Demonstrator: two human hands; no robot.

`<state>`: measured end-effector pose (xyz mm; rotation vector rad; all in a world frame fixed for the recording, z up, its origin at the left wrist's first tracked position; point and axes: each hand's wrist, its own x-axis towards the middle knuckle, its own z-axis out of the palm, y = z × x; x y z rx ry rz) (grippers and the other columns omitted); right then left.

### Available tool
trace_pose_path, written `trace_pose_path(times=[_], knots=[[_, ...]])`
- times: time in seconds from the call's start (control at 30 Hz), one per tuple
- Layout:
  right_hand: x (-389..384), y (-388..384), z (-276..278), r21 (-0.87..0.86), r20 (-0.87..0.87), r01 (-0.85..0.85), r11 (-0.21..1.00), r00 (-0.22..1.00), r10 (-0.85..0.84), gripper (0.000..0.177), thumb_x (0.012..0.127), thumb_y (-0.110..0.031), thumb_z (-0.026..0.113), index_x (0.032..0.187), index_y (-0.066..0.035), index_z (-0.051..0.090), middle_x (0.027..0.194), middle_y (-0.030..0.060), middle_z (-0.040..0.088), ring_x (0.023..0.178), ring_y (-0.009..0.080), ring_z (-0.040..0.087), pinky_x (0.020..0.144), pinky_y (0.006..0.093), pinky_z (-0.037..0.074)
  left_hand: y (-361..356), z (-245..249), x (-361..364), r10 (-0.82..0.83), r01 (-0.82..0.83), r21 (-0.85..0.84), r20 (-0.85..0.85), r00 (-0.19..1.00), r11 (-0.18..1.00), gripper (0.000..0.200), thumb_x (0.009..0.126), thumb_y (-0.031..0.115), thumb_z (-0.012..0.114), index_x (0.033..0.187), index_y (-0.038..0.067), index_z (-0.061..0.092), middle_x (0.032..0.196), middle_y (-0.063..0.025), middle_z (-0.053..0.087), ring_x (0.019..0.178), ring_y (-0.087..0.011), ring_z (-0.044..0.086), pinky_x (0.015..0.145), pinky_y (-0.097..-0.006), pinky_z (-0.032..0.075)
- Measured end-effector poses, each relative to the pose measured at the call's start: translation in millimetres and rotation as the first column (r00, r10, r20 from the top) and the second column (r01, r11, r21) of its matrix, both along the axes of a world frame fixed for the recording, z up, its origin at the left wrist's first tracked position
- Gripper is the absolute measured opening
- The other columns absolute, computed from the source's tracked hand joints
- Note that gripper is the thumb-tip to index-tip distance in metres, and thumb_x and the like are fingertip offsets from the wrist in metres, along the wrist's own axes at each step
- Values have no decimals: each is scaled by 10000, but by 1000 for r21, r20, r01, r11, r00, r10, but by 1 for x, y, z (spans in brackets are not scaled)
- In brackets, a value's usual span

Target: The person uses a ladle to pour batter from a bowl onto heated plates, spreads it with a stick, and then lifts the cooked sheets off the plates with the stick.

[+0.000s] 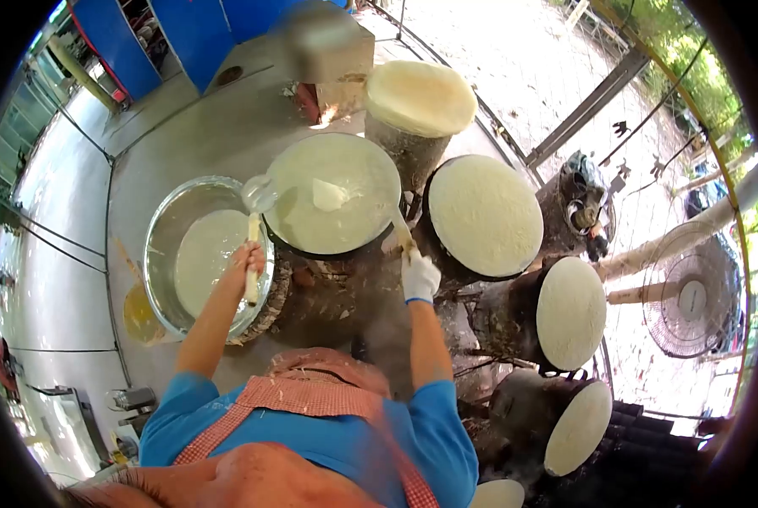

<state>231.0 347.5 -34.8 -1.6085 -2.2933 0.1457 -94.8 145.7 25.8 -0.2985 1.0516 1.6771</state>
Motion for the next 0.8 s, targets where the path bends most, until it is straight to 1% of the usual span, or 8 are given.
trace_pose_path(times=[0.13,0.27,0.33,0.43,0.6,0.7,0.77,0.8], knots=[[-29,-67,-14,-126,149,-127,984,978,145,304,866,-453,487,888,-182,623,719,159,633,594,340,629,523,465,498,59,-19,36,-131,117,-68,-276,952,991,132,851,120,506,867,92,378,537,-2,340,389,-127,350,352,-246,323],[-53,-114,-13,-34,-141,-126,991,983,120,218,830,-407,569,880,-207,641,657,136,594,571,338,593,533,438,481,51,-31,35,-235,200,168,225,945,965,188,871,151,513,742,107,384,538,10,358,425,-83,362,371,-225,312],[-42,-136,25,63,-171,-113,992,978,122,181,801,-366,617,863,-198,646,648,112,592,557,310,591,524,412,477,-15,-16,23,-330,347,175,-120,936,921,208,902,236,482,741,121,415,522,13,328,390,-75,326,322,-210,257],[-36,-153,20,253,-147,-173,952,966,214,253,763,-321,666,978,-188,649,624,72,583,513,259,572,491,387,456,-73,-2,20,-365,361,53,190,912,931,302,921,308,443,675,138,400,510,4,327,372,-97,329,306,-222,251],[-44,-180,38,464,-114,-33,885,989,96,362,772,-309,667,1079,-121,625,612,74,579,486,233,554,476,358,446,-78,-5,13,-371,208,313,844,387,927,410,932,363,412,612,112,357,507,1,327,367,-115,322,331,-249,285],[-47,-179,50,170,103,-90,981,992,73,226,813,-336,597,876,-120,618,607,61,587,501,223,577,446,376,452,-101,-3,20,-601,224,558,724,339,799,460,947,430,375,621,107,351,465,-3,341,365,-120,318,350,-271,288],[-32,-165,15,51,225,4,999,974,-16,250,814,-333,571,954,-129,604,678,83,611,592,261,623,506,393,488,-105,2,33,-726,307,659,641,250,687,449,940,443,390,636,114,361,477,-4,352,368,-116,324,354,-253,322],[-16,-164,19,-31,196,92,995,977,-84,317,830,-341,554,1065,-130,582,726,107,625,658,293,637,577,430,502,-113,-4,35,-692,426,548,611,385,720,448,932,450,402,638,113,367,489,-8,356,384,-123,343,358,-245,335]])
